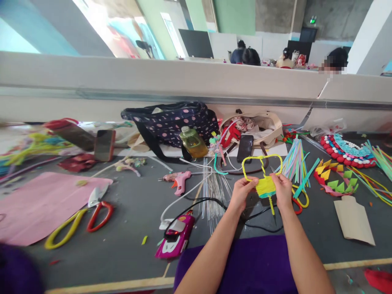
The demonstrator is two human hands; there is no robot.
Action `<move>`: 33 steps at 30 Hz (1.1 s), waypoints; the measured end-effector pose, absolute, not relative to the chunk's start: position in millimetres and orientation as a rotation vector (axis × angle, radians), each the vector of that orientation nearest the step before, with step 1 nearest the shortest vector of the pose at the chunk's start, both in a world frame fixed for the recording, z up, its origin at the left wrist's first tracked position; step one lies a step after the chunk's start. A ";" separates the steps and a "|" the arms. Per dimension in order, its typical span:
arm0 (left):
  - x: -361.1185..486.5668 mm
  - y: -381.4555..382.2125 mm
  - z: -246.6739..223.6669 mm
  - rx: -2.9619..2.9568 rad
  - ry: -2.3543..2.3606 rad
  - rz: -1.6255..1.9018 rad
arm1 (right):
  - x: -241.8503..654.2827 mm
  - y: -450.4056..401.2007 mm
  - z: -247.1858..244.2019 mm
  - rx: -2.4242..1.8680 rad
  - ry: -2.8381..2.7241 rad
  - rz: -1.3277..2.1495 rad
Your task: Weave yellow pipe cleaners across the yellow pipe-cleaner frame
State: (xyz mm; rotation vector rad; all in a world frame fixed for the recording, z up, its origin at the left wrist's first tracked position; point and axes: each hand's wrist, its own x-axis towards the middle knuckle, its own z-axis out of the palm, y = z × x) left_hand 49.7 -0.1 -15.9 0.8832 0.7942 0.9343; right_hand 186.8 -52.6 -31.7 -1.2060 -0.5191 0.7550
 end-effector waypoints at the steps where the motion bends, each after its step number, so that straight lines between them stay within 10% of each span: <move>1: 50.2 -0.3 -16.5 0.876 0.790 0.922 | 186.8 -52.3 -32.2 -1.209 -0.511 0.742; 33: 53.0 0.4 -26.8 0.888 0.691 0.897 | 173.9 -51.4 -33.3 -1.192 -0.683 0.780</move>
